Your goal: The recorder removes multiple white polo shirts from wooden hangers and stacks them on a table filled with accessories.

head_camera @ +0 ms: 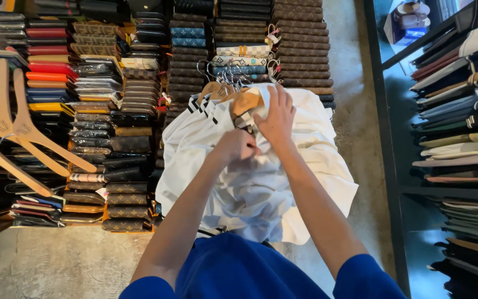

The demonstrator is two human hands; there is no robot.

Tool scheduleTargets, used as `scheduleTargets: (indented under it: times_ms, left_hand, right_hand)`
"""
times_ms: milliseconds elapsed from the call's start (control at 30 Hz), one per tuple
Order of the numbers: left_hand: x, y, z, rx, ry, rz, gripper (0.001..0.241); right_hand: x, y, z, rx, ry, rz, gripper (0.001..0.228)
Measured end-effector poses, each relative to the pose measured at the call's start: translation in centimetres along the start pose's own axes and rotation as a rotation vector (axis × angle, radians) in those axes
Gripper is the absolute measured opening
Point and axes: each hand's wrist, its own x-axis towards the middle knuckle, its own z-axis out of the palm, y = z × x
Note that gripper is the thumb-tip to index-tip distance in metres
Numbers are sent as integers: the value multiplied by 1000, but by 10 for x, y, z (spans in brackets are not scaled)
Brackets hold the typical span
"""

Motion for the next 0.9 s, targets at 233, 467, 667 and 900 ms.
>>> scheduleTargets:
  times_ms: [233,467,667,900]
  left_hand:
    - [-1,-24,-1,66,267,-122,44]
    - [36,-13,6,141,672,-73,59]
    - [36,51,-75,-46,898,223,46]
    - [65,14,-78,-93,736,104,29]
  right_hand:
    - [35,103,73,-337,-61,-103,52]
    - [20,95,50,-162,-32,-179,44]
    - [51,49,-30,-41,215,-305,42]
    - [54,52,-44,66,183,-242,60]
